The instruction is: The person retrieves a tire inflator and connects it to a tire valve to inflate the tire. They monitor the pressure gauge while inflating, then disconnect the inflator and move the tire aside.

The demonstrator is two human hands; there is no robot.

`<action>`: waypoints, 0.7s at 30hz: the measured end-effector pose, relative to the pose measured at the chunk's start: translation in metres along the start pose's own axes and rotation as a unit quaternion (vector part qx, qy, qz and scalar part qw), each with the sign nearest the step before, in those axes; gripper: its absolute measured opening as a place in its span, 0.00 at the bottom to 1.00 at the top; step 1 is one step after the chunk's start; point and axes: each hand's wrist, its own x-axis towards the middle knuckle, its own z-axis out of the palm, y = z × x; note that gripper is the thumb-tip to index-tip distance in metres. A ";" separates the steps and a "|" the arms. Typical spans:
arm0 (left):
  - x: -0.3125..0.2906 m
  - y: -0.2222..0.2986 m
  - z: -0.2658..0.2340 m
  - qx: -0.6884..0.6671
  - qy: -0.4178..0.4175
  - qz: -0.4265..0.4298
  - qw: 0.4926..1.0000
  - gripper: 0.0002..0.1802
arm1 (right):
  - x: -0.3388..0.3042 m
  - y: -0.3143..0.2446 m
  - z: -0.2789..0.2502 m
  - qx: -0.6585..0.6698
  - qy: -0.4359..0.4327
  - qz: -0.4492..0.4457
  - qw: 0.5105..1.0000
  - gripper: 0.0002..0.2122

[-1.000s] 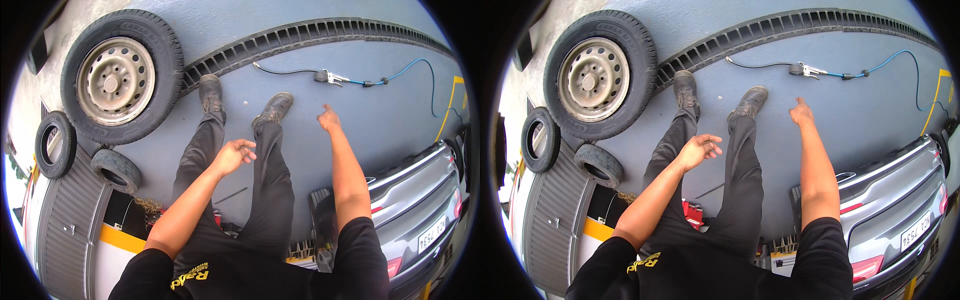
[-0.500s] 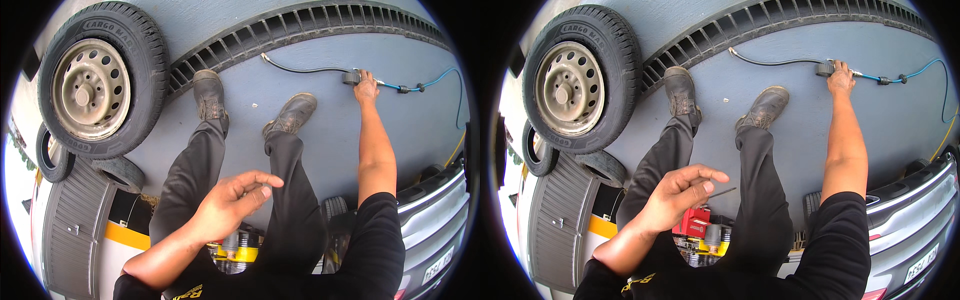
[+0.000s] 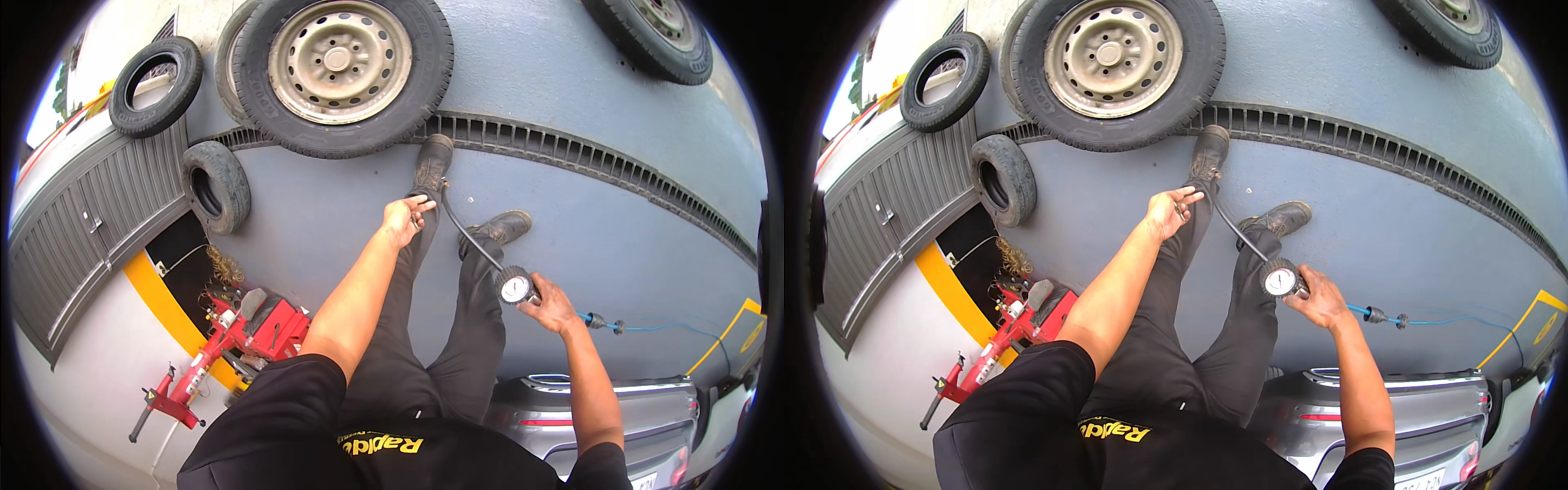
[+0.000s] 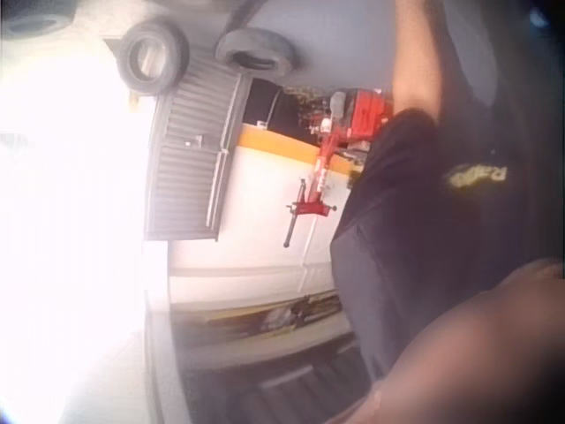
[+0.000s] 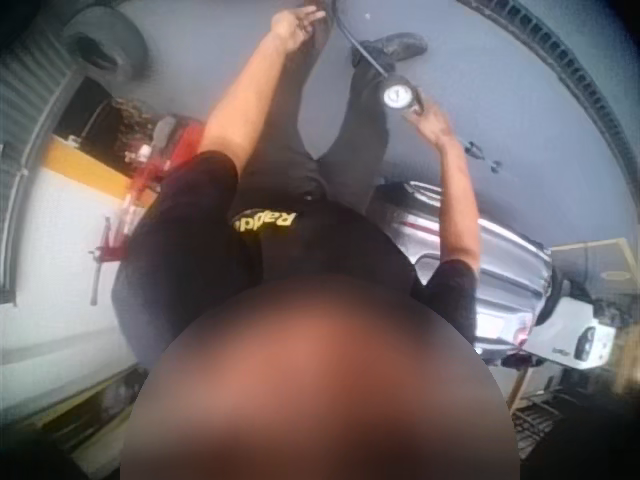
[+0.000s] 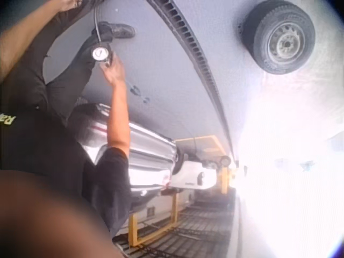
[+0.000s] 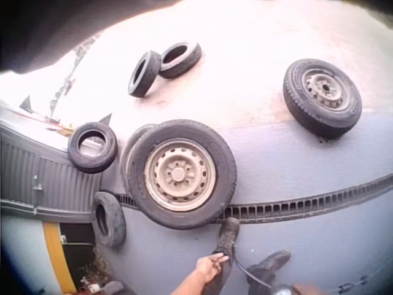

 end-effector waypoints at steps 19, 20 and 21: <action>0.011 0.203 -0.121 -0.196 -0.058 0.124 0.971 0.19 | 0.063 -0.206 -0.026 -0.092 -0.003 -0.019 0.996 0.25; 0.007 0.221 -0.141 -0.199 -0.040 0.131 0.970 0.19 | 0.069 -0.220 -0.016 -0.113 0.010 -0.047 0.992 0.25; 0.006 0.240 -0.163 -0.175 -0.025 0.158 0.972 0.19 | 0.079 -0.236 -0.010 -0.137 0.019 -0.059 0.989 0.25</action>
